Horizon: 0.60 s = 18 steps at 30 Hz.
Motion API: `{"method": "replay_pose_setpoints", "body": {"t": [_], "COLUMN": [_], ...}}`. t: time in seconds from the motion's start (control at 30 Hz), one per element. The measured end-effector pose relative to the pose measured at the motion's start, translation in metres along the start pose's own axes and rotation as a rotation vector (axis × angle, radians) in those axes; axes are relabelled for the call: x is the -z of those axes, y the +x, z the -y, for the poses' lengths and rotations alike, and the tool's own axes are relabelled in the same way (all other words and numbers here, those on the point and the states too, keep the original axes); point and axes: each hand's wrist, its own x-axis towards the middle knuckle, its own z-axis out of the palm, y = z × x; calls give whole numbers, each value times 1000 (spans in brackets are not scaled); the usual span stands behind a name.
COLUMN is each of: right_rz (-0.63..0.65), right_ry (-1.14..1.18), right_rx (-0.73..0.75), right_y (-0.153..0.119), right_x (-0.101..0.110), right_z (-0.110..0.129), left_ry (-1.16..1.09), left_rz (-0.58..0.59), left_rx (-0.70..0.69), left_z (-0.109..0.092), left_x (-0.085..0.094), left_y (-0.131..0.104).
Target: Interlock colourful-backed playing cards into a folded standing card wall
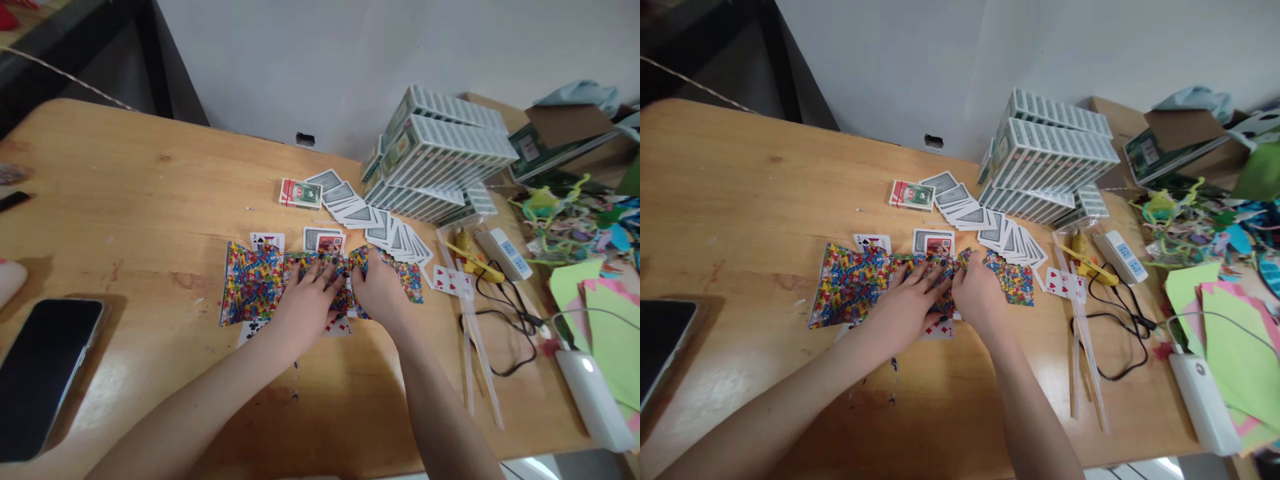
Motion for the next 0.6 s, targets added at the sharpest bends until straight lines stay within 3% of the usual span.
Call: {"method": "replay_pose_setpoints", "body": {"t": [0.33,0.6], "right_rz": [19,-67], "right_ry": [-126,-97], "right_rx": [-37,-19], "right_y": [-4,-10], "right_x": [8,6], "right_z": [-3,1], "left_ry": [-8,-19], "left_rz": [15,22], "left_rx": [4,4], "left_z": [0,0], "left_x": [2,3], "left_y": [1,1]}}
